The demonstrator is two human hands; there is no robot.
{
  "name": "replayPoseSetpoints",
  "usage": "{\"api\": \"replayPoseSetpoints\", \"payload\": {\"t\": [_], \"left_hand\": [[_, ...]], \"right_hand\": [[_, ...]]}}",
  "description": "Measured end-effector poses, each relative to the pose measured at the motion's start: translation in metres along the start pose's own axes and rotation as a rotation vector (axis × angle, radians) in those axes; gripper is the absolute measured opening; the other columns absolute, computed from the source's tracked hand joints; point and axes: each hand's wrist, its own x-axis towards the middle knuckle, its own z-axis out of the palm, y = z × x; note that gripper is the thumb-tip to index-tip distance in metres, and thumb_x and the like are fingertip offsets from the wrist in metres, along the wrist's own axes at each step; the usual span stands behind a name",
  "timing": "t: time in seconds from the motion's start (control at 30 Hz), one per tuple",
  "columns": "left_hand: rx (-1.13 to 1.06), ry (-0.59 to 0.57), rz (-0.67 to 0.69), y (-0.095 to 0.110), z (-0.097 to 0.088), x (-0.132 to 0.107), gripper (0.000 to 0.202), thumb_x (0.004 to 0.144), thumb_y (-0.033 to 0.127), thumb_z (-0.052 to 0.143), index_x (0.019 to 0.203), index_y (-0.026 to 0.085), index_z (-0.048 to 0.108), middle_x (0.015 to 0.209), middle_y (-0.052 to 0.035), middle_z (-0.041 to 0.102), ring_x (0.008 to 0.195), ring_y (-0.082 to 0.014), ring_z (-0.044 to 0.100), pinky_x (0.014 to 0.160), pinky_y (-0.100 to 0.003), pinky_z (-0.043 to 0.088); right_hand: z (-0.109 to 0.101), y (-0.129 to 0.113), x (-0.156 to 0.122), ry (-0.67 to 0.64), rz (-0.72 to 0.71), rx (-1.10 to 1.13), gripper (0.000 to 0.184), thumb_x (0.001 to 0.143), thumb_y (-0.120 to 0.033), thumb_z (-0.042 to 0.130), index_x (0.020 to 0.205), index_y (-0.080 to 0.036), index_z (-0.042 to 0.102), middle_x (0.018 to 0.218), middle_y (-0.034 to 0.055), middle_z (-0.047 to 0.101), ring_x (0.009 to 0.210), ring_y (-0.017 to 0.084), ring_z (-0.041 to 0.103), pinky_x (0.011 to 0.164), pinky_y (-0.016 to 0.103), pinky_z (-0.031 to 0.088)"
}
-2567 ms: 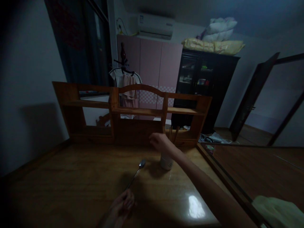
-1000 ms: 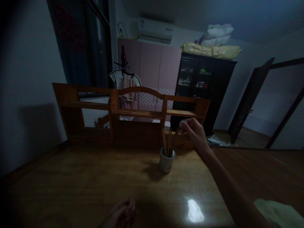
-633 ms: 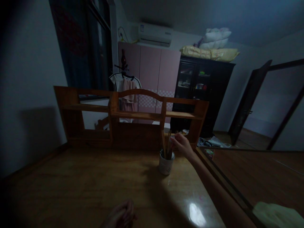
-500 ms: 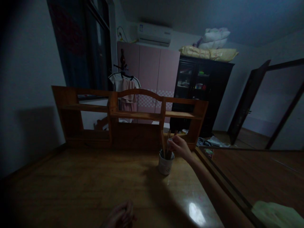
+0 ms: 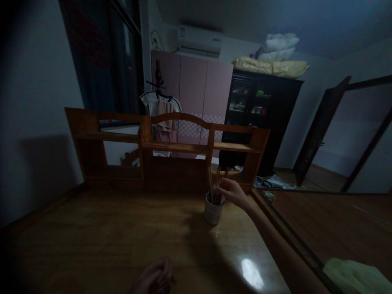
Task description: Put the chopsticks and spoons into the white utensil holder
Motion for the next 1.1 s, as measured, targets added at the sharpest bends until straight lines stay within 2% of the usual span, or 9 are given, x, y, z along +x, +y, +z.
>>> {"api": "replayPoseSetpoints", "payload": {"t": [0.1,0.3,0.43,0.57,0.7,0.83,0.93,1.1], "left_hand": [[0.019,0.013,-0.041,0.003,0.004,-0.001,0.017,0.068,0.021,0.066,0.054,0.017,0.057,0.054,0.0021,0.048,0.061,-0.0139,0.055,0.059,-0.021,0.036],[0.023,-0.004,-0.035,0.004,0.002,-0.001,0.018,0.068,0.021,0.066,0.054,0.017,0.057,0.054,0.0019,0.048,0.064,-0.0158,0.057,0.059,-0.022,0.036],[0.057,-0.023,-0.002,0.005,0.003,-0.004,0.018,0.067,0.021,0.067,0.053,0.017,0.057,0.055,0.0015,0.049,0.064,-0.0163,0.057,0.065,-0.025,0.040],[0.035,0.027,-0.032,0.007,0.008,-0.006,0.017,0.067,0.023,0.067,0.054,0.018,0.057,0.055,0.0011,0.050,0.065,-0.0174,0.057,0.057,-0.023,0.036],[0.041,0.005,0.016,0.005,0.006,-0.005,0.018,0.069,0.020,0.064,0.053,0.017,0.056,0.055,0.0023,0.049,0.060,-0.0138,0.053,0.069,-0.025,0.041],[0.046,0.027,-0.006,0.004,0.004,-0.004,0.017,0.069,0.021,0.063,0.054,0.017,0.056,0.055,0.0023,0.048,0.062,-0.0156,0.055,0.061,-0.024,0.037],[0.076,0.071,-0.019,0.007,0.008,-0.007,0.016,0.068,0.021,0.063,0.054,0.017,0.056,0.057,0.0012,0.050,0.069,-0.0182,0.059,0.059,-0.024,0.036],[0.062,0.071,-0.012,0.011,0.012,-0.008,0.018,0.066,0.022,0.067,0.052,0.017,0.056,0.055,0.0020,0.050,0.066,-0.0173,0.059,0.065,-0.025,0.040]], "right_hand": [[0.001,-0.002,-0.003,-0.040,0.005,-0.019,0.032,0.082,-0.046,0.065,0.087,-0.015,0.066,0.081,0.0044,0.070,0.075,0.017,0.065,0.064,0.027,0.050],[0.004,-0.007,-0.010,-0.092,0.003,-0.057,0.033,0.080,-0.048,0.067,0.083,-0.015,0.068,0.077,0.0029,0.068,0.070,0.016,0.063,0.060,0.024,0.048],[0.002,-0.010,-0.014,-0.101,-0.005,-0.081,0.032,0.079,-0.048,0.067,0.083,-0.015,0.069,0.078,0.0032,0.068,0.072,0.017,0.063,0.062,0.026,0.050],[0.001,-0.011,-0.016,-0.088,-0.022,-0.095,0.031,0.080,-0.047,0.067,0.085,-0.016,0.068,0.080,0.0034,0.068,0.074,0.018,0.064,0.064,0.027,0.051],[0.003,-0.015,-0.016,-0.058,-0.056,-0.101,0.035,0.080,-0.047,0.066,0.100,-0.018,0.065,0.090,0.0047,0.069,0.080,0.019,0.065,0.069,0.030,0.053],[0.009,-0.019,-0.013,0.008,-0.090,-0.155,0.046,0.079,-0.048,0.067,0.115,-0.020,0.060,0.098,0.0055,0.069,0.084,0.019,0.065,0.072,0.030,0.053],[0.021,-0.020,-0.008,0.075,-0.107,-0.226,0.047,0.079,-0.049,0.067,0.115,-0.021,0.059,0.093,0.0038,0.069,0.076,0.017,0.064,0.066,0.027,0.051],[0.044,-0.019,0.006,0.206,-0.114,-0.371,0.040,0.082,-0.052,0.063,0.108,-0.021,0.062,0.079,0.0009,0.067,0.062,0.014,0.058,0.056,0.023,0.043]]}}
